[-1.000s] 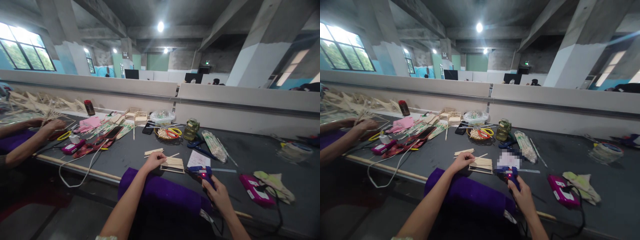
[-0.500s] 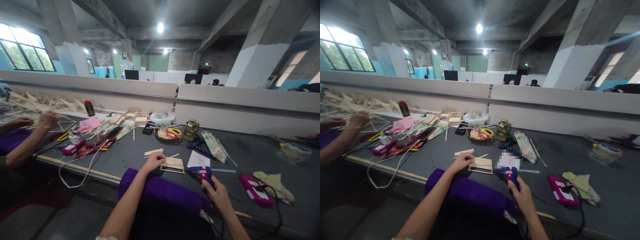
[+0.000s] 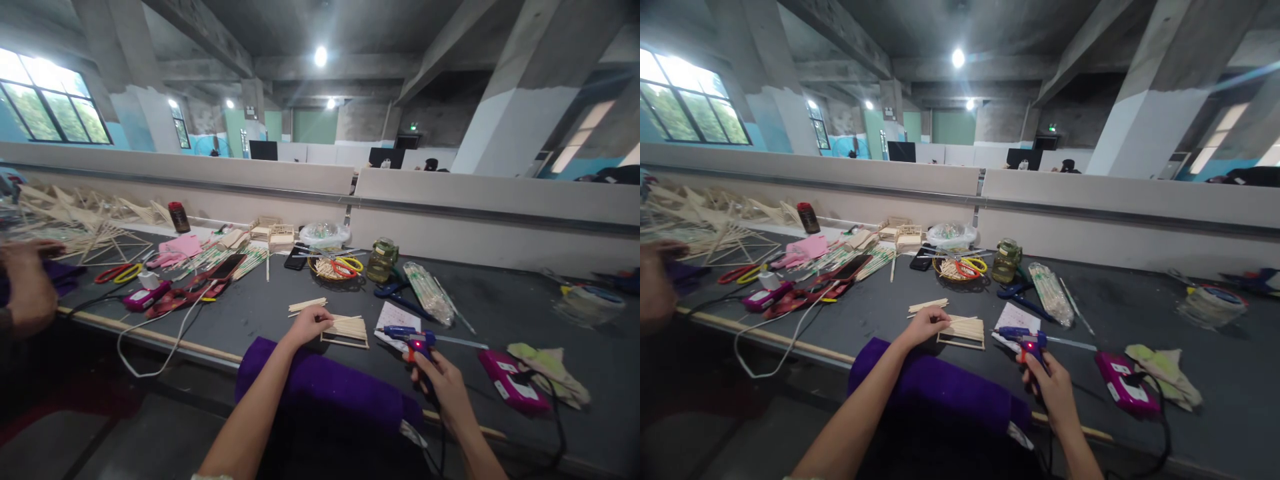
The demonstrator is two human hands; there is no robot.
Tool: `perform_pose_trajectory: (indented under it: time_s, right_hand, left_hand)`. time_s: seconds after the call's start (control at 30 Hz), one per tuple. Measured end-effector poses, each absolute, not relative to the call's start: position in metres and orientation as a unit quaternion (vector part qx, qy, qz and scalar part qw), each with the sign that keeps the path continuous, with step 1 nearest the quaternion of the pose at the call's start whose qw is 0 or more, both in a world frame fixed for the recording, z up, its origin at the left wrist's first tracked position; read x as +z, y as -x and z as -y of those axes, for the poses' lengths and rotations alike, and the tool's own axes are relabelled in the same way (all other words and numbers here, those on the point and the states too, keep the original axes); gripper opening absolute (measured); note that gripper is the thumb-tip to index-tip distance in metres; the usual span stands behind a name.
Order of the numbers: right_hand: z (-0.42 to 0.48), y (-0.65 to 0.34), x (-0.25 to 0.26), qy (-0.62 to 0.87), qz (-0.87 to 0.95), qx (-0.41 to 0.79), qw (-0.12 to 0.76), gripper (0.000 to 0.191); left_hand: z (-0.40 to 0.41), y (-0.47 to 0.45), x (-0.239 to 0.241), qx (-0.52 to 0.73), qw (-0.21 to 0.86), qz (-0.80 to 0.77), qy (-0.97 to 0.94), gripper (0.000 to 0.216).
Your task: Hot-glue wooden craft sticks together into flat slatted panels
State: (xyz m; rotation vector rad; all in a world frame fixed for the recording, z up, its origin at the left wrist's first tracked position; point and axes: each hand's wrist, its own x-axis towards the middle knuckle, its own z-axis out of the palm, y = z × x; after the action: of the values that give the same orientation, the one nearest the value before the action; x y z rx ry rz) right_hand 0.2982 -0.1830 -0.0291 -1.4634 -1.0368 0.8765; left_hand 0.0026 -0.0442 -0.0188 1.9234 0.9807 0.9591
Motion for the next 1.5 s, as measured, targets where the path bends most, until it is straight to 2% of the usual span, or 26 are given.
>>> perform_pose_trajectory:
  time_s: [0.3,0.47,0.53,0.6,0.73,0.93,1.1,1.3,1.5]
  right_hand:
    - [0.129,-0.310,-0.035,0.735,0.415,0.230,0.485,0.050]
    - [0.135,-0.299,-0.035,0.782,0.429,0.069,0.447,0.045]
    - [0.142,-0.284,-0.033,0.759,0.491,-0.031,0.427,0.042]
    - [0.149,-0.263,-0.032,0.675,0.613,-0.097,0.398,0.034]
    - [0.156,-0.212,-0.027,0.550,0.765,-0.093,0.323,0.032]
    - [0.142,-0.177,-0.015,0.583,0.759,-0.130,0.258,0.016]
    - [0.132,-0.181,-0.015,0.571,0.771,-0.143,0.243,0.015]
    - [0.133,-0.184,-0.020,0.576,0.765,-0.142,0.251,0.016]
    - [0.129,-0.182,-0.021,0.579,0.762,-0.140,0.255,0.016]
  left_hand:
    - [0.047,-0.004,-0.020,0.322,0.330,-0.341,-0.819,0.010]
    - [0.046,-0.003,-0.025,0.307,0.308,-0.338,-0.835,0.007]
    - [0.045,-0.003,-0.025,0.305,0.300,-0.337,-0.839,0.007]
    - [0.045,-0.003,-0.025,0.302,0.295,-0.336,-0.842,0.008]
    - [0.046,-0.002,-0.025,0.296,0.287,-0.332,-0.848,0.008]
    - [0.046,-0.003,-0.025,0.289,0.294,-0.327,-0.850,0.008]
    - [0.047,-0.003,-0.019,0.289,0.310,-0.310,-0.851,0.010]
    - [0.043,0.007,-0.013,0.426,0.321,-0.379,-0.756,0.020]
    - [0.039,0.016,-0.021,0.427,0.387,-0.387,-0.719,0.032]
